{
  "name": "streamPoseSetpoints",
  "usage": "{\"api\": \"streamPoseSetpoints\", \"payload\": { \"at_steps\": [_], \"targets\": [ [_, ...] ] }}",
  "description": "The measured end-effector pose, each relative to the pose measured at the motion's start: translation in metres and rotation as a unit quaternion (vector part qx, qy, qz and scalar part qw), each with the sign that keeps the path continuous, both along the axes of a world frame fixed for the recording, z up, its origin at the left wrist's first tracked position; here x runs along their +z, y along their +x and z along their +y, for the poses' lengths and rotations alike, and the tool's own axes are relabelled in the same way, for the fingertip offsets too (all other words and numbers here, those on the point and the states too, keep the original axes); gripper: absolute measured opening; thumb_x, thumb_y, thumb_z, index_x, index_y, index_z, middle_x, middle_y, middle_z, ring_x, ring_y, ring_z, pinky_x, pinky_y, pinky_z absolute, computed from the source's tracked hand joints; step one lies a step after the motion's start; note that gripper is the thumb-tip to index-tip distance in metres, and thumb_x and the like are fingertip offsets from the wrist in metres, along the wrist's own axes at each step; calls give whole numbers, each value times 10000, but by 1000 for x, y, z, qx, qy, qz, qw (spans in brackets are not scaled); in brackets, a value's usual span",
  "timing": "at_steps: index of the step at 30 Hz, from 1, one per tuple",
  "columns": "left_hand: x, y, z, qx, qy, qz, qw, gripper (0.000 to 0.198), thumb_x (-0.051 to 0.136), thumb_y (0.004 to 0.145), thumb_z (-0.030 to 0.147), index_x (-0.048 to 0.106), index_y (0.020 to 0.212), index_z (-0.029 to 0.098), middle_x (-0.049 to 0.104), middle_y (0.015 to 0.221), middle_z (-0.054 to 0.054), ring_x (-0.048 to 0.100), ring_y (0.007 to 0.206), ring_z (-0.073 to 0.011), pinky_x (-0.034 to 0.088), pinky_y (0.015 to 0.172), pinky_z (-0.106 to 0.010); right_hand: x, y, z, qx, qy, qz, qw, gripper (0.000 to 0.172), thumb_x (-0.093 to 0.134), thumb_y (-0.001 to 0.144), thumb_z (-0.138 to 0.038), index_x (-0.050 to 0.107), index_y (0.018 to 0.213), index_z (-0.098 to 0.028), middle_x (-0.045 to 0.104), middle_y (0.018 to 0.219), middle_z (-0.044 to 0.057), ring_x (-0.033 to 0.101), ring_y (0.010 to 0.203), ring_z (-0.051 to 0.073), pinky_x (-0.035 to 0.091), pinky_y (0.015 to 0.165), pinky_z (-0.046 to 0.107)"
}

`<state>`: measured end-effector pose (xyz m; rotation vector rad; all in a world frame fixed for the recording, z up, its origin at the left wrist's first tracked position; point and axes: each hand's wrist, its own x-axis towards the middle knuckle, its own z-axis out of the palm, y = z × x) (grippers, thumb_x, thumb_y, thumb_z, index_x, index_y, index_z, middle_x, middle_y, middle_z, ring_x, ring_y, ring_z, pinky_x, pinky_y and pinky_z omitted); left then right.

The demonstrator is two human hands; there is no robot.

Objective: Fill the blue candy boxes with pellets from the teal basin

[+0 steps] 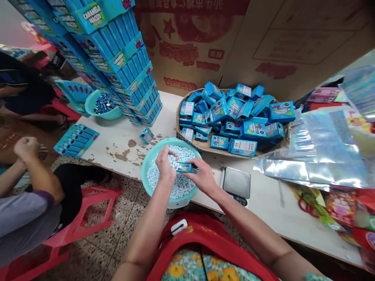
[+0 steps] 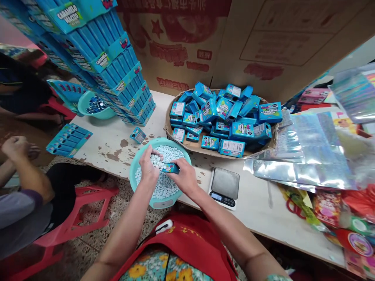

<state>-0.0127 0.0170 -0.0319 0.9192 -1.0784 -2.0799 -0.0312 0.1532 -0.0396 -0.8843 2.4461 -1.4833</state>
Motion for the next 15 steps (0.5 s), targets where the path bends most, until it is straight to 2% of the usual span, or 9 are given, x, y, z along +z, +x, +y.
{"api": "streamPoseSetpoints", "payload": {
  "at_steps": [7, 15],
  "targets": [
    [1, -4, -6, -34, 30, 0, 999, 338, 664, 749, 446, 485, 666, 171, 491, 572, 35, 499, 487, -94, 392, 466, -214, -3, 1, -4, -32, 8, -15, 999, 289, 761, 697, -208, 649, 963, -215, 641, 920, 35, 611, 875, 226, 472, 774, 337],
    [-6, -3, -10, -76, 4, -8, 997, 359, 646, 767, 475, 501, 657, 166, 508, 571, 20, 524, 514, -107, 425, 493, -222, -9, 13, -12, -78, -1, -24, 997, 273, 762, 704, -239, 655, 955, -230, 660, 919, 29, 618, 884, 224, 471, 799, 344]
  ]
}}
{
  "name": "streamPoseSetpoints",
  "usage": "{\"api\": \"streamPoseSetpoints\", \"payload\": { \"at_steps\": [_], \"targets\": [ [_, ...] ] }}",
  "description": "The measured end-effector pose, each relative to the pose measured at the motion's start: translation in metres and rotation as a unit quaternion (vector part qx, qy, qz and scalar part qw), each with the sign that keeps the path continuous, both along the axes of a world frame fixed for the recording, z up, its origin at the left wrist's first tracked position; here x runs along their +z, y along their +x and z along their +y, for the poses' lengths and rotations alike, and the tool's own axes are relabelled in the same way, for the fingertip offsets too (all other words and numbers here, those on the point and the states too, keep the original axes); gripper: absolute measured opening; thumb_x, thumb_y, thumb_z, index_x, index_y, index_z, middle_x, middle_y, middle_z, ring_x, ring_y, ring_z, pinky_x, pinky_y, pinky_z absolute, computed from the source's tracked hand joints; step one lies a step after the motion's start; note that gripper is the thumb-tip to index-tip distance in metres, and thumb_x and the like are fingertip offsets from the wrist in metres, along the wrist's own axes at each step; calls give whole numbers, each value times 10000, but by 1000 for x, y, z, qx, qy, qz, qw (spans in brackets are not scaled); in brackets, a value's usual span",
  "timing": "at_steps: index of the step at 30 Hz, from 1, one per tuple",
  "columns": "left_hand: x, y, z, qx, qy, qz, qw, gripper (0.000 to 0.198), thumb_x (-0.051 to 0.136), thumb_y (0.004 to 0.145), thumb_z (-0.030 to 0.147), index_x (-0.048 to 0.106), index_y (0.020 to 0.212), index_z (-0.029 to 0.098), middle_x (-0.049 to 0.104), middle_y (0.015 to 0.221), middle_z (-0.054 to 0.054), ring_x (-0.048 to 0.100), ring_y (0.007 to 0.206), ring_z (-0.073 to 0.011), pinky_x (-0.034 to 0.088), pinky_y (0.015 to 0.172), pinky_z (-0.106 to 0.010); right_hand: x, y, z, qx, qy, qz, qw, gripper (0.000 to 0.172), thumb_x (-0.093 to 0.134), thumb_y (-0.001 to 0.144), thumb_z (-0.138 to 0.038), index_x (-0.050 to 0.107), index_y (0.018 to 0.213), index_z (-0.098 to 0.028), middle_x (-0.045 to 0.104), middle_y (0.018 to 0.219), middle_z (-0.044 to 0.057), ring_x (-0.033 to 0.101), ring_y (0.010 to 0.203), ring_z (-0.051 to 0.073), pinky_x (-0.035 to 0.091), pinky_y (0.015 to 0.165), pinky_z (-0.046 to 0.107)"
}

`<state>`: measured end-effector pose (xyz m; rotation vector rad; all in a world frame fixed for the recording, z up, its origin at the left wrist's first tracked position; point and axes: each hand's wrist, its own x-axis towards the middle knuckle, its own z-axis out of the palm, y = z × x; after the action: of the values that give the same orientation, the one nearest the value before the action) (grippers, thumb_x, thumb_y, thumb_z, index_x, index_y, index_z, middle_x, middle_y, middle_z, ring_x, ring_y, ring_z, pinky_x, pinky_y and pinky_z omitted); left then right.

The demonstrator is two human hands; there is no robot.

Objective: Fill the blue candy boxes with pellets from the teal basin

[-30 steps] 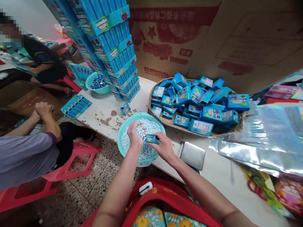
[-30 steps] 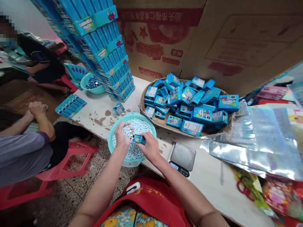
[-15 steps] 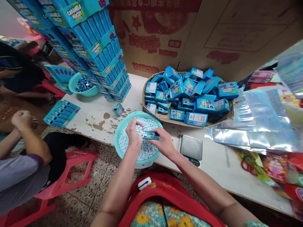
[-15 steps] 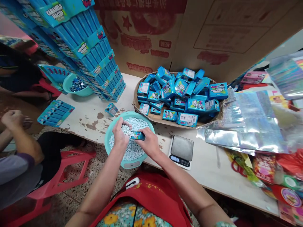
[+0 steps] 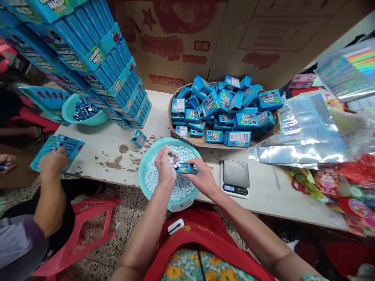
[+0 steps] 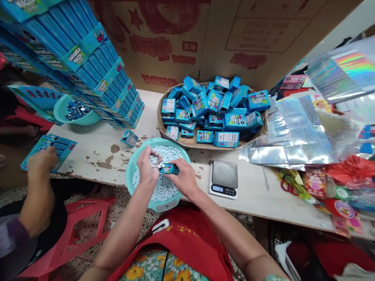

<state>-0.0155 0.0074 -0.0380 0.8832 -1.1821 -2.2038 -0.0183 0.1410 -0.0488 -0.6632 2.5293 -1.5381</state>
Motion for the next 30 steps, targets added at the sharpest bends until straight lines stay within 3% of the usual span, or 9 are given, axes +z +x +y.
{"api": "streamPoseSetpoints", "payload": {
  "at_steps": [12, 16, 19, 22, 25, 28, 30],
  "targets": [
    [6, 6, -3, -34, -91, 44, 994, 349, 636, 804, 434, 500, 625, 167, 488, 560, 27, 493, 494, -83, 409, 496, -202, 1, 16, -13, -49, -41, 5, 998, 306, 767, 699, -192, 652, 981, -216, 640, 924, 22, 602, 892, 206, 458, 804, 320],
    [2, 3, -12, -74, -27, 11, 997, 363, 670, 772, 452, 499, 637, 161, 441, 518, 43, 369, 394, -50, 251, 362, -173, -10, 16, -17, -62, -52, -16, 997, 301, 775, 687, -193, 658, 964, -206, 630, 894, 19, 597, 870, 200, 462, 788, 319],
    [3, 2, -21, -74, 12, 25, 997, 377, 680, 759, 469, 493, 638, 164, 420, 492, 52, 355, 382, -45, 242, 356, -164, -18, 17, -18, -67, -78, -39, 994, 306, 778, 690, -246, 660, 970, -213, 629, 903, 18, 594, 870, 198, 473, 794, 325],
    [7, 2, -23, -70, -31, 28, 997, 393, 667, 766, 487, 497, 627, 161, 423, 485, 49, 362, 385, -43, 268, 366, -158, -21, 19, -21, -84, -110, -59, 989, 324, 777, 689, -297, 661, 982, -220, 633, 921, 21, 595, 877, 197, 484, 810, 334],
    [9, 1, -23, -109, -70, 5, 992, 389, 679, 756, 478, 510, 624, 154, 404, 473, 51, 341, 379, -40, 241, 353, -156, -22, 19, -22, -91, -122, -75, 985, 324, 784, 673, -311, 670, 960, -212, 634, 910, 25, 597, 876, 199, 492, 818, 344],
    [2, 0, -30, -103, -50, 7, 993, 388, 672, 747, 494, 488, 643, 169, 373, 491, 63, 312, 377, -41, 215, 349, -159, -21, 19, -8, -102, -153, -124, 975, 356, 791, 654, -337, 659, 958, -207, 643, 919, 25, 618, 868, 198, 512, 817, 345],
    [-11, 0, -38, -101, -121, -28, 987, 374, 628, 766, 513, 490, 657, 182, 404, 518, 50, 368, 414, -66, 296, 392, -173, -19, 19, 15, -124, -184, -150, 964, 399, 794, 641, -366, 638, 973, -209, 652, 938, 28, 633, 866, 200, 528, 808, 345]
  ]
}}
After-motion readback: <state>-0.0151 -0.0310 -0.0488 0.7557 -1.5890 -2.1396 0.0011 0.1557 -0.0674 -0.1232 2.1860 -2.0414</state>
